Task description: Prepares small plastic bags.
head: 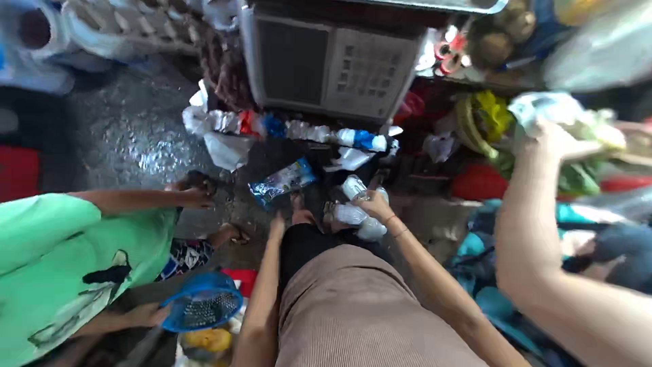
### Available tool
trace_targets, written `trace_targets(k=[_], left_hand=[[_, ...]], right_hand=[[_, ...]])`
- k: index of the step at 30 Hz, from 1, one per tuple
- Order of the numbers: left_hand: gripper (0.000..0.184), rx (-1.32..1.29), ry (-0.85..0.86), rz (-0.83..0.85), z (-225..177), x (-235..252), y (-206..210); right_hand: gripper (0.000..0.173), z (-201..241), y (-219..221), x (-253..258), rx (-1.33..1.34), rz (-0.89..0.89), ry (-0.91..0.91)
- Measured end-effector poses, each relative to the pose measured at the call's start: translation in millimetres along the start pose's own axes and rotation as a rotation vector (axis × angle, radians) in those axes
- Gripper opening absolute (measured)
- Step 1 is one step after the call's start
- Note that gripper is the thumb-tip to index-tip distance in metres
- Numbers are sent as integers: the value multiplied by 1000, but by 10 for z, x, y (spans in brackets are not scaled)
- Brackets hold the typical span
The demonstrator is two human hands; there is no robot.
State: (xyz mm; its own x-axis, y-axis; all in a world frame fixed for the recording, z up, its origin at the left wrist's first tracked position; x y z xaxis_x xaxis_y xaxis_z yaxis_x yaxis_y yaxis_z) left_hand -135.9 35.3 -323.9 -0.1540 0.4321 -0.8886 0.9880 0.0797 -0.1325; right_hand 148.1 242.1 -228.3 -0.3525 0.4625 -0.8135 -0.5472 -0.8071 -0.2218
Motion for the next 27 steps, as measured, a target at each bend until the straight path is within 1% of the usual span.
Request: trace_targets(k=[1,2,3,6,8,9,10,11,13,14,15,16,17,18,19,20,21,23,24,25,26,27], left_hand=[[59,-42,-76,119,250,-95,310],[62,-70,-118,199,478,-165,557],[63,-100,-145,230,653,-204,710],[61,-173,-223,216,1051,-243,897],[60,-249,-257,180,1220,-257,953],[58,-287,-229,136,1261,-244,961],[63,-300,-146,70,1247,-221,954],[75,-300,-17,-3,1157,-237,934],[111,-277,280,-154,865,-300,876],[120,-272,406,-218,701,-299,843],[124,-283,474,-245,569,-274,829],[123,-296,508,-251,461,-212,794],[115,-313,545,-278,385,-128,743],[101,-343,577,-330,331,-65,672],[80,-320,569,-425,305,-5,551],[58,-291,527,-505,324,57,427],[46,-331,481,-534,386,112,331],[62,-609,398,-514,625,226,208],[60,-760,320,-490,739,225,203],[53,-887,240,-467,860,252,241],[49,-971,193,-469,985,302,304],[47,-1015,202,-490,1098,347,392]], right_hand=[[33,19,70,164,-88,28,-7],[33,53,162,298,-153,64,-19],[34,86,264,426,-221,111,-22],[47,137,638,811,-513,286,-22],[48,164,929,1014,-687,396,-33],[48,206,1083,1094,-749,442,-44],[49,259,1235,1161,-785,481,-55],[49,320,1381,1200,-778,504,-72],[53,431,1666,1209,-668,524,-82],[53,490,1806,1200,-588,533,-98],[49,526,1949,1156,-489,544,-110],[45,576,2094,1091,-378,561,-112],[43,637,2239,1012,-265,583,-134],[43,698,2363,922,-196,609,-161],[44,786,2486,857,-217,631,-217],[44,905,2607,802,-322,660,-325],[42,1022,2725,749,-482,706,-452],[41,1191,3039,770,-783,785,-720],[41,1249,3177,820,-887,817,-777],[45,1307,3300,916,-969,870,-773],[51,1369,3413,1041,-1006,952,-732],[58,1445,3505,1186,-977,1068,-661]])
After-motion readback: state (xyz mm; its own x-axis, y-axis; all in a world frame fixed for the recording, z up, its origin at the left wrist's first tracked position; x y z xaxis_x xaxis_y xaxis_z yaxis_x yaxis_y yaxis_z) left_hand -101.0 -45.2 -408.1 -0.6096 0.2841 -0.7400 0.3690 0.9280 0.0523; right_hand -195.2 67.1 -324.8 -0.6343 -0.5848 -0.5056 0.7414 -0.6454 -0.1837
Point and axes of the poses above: each hand's wrist, its own x-axis towards the middle knuckle, its own y-axis out of the palm, z = x × y, the point moved 6 cm from there along x, towards the middle knuckle, and after that the axes turned 13 degrees about z, right-handed, at the moved point
